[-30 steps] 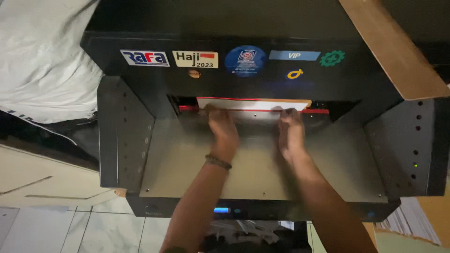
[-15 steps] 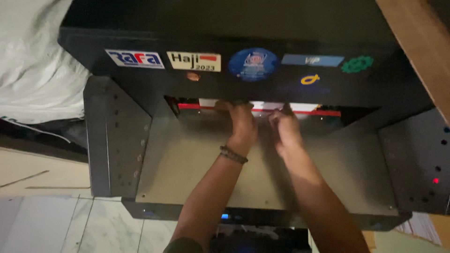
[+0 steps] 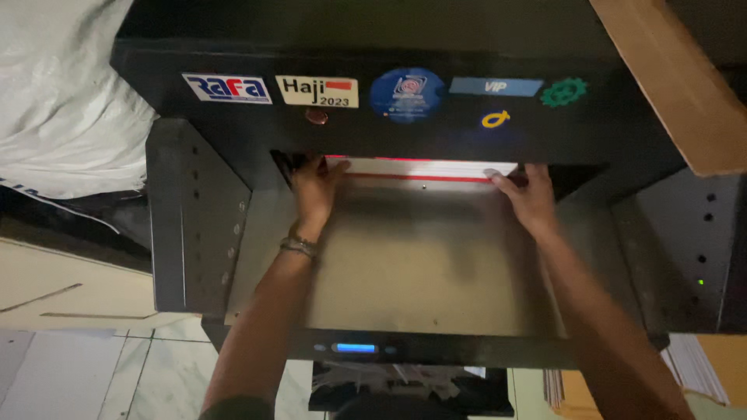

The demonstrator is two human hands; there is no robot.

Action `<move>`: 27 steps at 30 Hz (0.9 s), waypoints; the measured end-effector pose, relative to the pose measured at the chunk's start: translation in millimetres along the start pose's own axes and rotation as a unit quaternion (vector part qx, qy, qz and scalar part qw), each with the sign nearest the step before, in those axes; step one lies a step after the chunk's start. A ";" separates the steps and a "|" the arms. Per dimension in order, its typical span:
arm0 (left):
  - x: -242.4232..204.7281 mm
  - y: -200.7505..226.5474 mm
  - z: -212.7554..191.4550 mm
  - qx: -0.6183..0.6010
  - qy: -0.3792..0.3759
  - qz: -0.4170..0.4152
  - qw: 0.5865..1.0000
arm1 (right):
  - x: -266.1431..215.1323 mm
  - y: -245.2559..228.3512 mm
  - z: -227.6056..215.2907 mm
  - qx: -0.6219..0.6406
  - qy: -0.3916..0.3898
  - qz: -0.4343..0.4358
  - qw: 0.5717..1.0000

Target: The person places stacks of paper into a paper cutting machine, aligns them against the guide, and operates the machine to cut the paper. The person repeats this process with multiple stacks of paper.

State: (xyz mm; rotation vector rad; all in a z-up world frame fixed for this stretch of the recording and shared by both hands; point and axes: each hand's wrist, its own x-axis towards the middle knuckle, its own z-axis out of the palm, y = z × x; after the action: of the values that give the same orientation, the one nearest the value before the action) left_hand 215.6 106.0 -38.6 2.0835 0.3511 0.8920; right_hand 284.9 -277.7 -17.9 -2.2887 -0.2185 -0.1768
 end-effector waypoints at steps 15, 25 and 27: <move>-6.4 -19.4 -5.4 -0.169 -0.084 -0.083 0.978 | 4.0 -5.2 2.9 0.037 -0.023 0.073 0.996; -2.8 -21.5 0.8 -0.168 -0.068 -0.046 0.982 | 12.1 3.7 2.5 0.083 0.008 0.017 0.996; -10.0 -21.2 -2.4 -0.184 -0.079 -0.050 0.978 | 3.9 -10.5 -5.2 0.089 0.011 0.050 0.995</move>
State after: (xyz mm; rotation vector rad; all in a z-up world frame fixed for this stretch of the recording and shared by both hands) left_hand 208.1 115.3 -58.9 1.7627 0.1865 0.6677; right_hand 286.1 -274.4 -6.2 -2.1131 -0.1042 -0.1266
